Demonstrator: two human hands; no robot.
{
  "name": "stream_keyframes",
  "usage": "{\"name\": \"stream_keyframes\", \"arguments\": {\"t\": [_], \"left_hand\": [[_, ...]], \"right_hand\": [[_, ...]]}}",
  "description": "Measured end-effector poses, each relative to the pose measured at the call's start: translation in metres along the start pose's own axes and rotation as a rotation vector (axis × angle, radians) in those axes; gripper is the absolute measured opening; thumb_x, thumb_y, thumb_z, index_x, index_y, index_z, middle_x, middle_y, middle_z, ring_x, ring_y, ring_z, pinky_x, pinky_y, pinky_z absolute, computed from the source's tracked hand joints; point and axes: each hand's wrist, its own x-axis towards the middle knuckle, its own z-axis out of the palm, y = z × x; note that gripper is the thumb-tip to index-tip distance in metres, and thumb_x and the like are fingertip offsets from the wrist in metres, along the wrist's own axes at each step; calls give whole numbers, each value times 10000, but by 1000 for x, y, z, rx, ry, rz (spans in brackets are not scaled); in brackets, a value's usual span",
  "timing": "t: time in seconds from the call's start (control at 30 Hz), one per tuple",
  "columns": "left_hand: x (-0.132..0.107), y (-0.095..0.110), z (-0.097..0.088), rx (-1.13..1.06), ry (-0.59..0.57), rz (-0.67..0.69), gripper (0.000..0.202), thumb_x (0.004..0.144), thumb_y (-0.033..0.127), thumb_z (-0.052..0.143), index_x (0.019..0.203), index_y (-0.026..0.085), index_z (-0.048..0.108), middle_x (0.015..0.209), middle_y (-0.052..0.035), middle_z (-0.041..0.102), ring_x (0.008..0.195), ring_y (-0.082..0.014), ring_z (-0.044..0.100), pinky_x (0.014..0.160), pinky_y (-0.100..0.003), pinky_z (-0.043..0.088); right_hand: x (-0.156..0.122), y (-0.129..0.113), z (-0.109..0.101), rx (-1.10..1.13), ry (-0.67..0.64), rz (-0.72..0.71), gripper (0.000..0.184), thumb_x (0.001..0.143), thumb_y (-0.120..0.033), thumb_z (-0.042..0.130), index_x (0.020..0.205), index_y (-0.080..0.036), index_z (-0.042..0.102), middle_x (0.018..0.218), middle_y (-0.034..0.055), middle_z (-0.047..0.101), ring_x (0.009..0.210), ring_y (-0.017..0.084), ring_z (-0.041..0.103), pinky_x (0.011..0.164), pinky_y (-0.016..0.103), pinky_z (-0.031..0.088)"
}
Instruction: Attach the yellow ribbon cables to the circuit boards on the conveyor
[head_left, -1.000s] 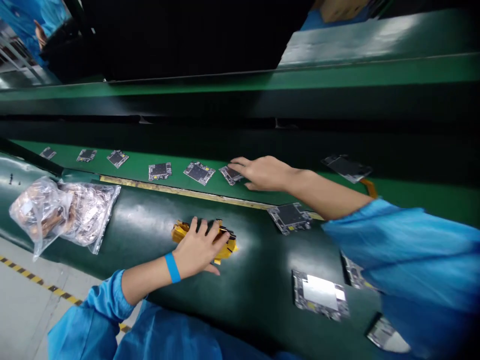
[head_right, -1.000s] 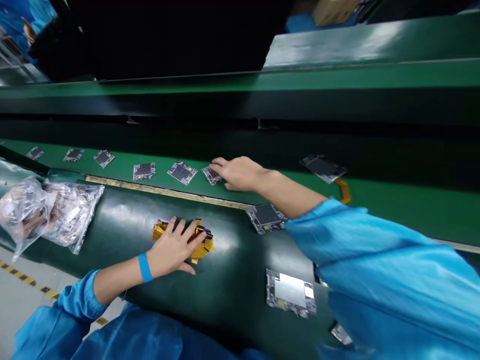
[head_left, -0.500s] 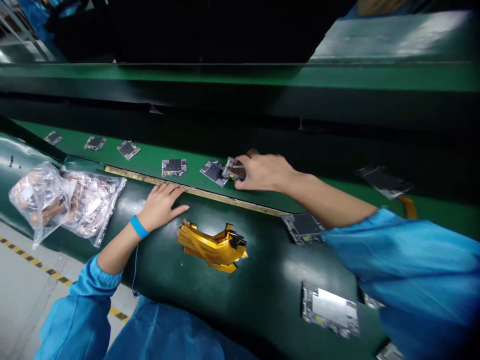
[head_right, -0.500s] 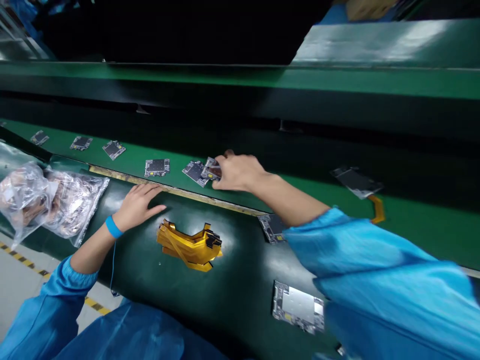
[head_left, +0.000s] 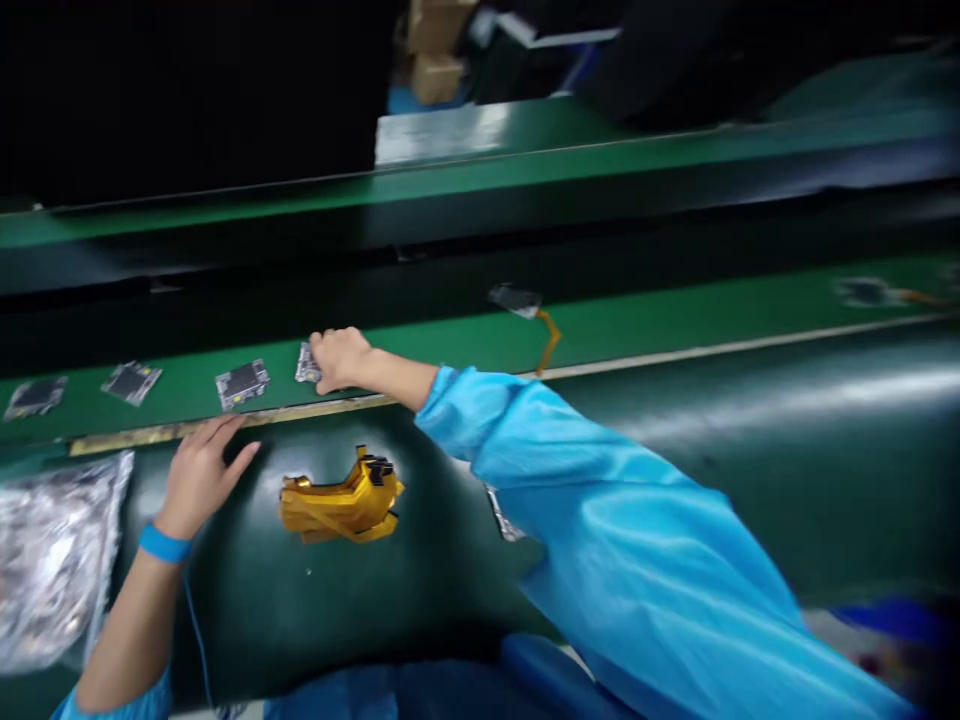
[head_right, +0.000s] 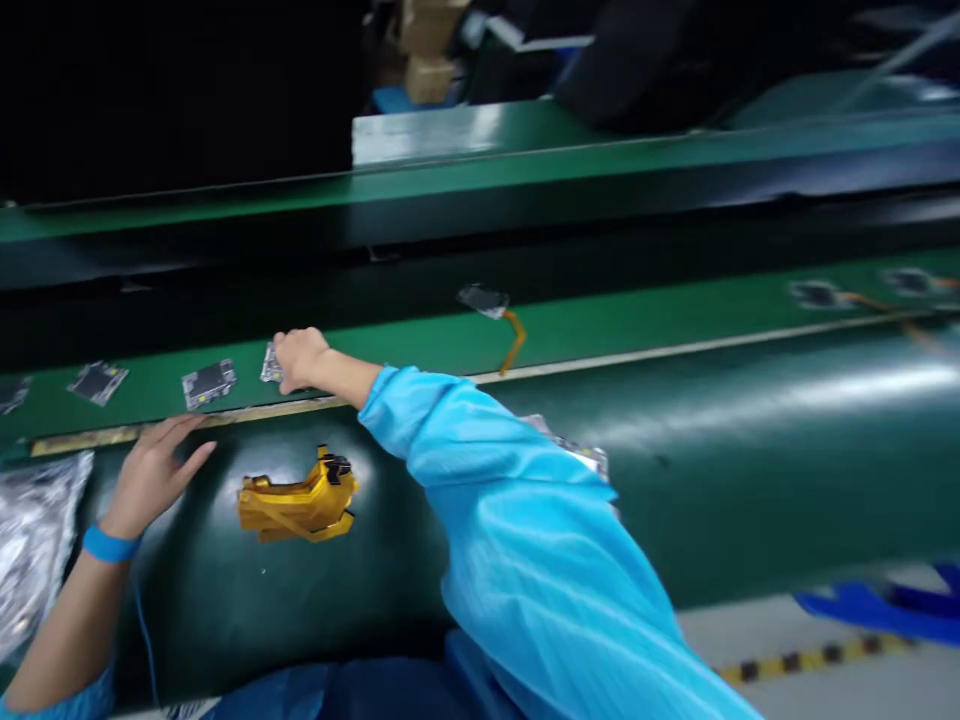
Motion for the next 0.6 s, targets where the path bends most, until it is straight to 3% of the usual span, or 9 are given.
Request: {"name": "stream_keyframes", "arguments": {"t": [0.07,0.17,0.23,0.3,0.47,0.6], "left_hand": [[12,-7,0,-10,1,21,554,1096,608,477,1327,180,742,1358,-175,790,1250,-389,766,1066,-553,634],[28,-12,-3,-4,-19,10,562,1073,613,467,1325,193,742,1350,-167,796,1267,-389,762,1071,-546,634],[37,-13,-6,15,-51,-14,583,1058,614,453,1330,186,740,1358,-174,791,1299,-401,747,1080,-555,626],[46,-15,-9,39,-86,-47,608,1046,616,435,1334,176,740,1380,-184,779,1324,-414,731,1088,-567,617],[68,-23,-16,95,-146,-86,633,1021,599,410,1364,180,738,1440,-191,743,1348,-447,705,1088,-599,605],[91,-32,-15,122,-183,-84,649,1012,600,420,1380,171,738,1456,-201,727,1377,-456,677,1120,-611,583]], "right_hand": [[-13,8,-7,-17,50,-9,504,923,-252,741,1399,-133,628,1343,66,776,1220,170,711,1010,222,498],[-34,36,-11,-47,50,33,534,894,-286,764,1372,-83,639,1319,156,763,1137,239,749,930,282,558],[-55,69,-9,-65,9,101,617,844,-384,820,1341,-58,656,1268,225,761,1041,317,774,837,354,590],[-85,112,-3,-89,-16,242,644,867,-431,787,1386,-77,645,1311,239,744,1042,350,770,823,393,576],[-179,219,20,-75,-114,607,671,955,-488,688,1456,-44,654,1354,284,734,1020,340,741,790,414,473],[-237,263,42,-36,-241,814,594,991,-385,686,1449,-6,696,1307,316,763,1020,338,745,809,432,467]]}}
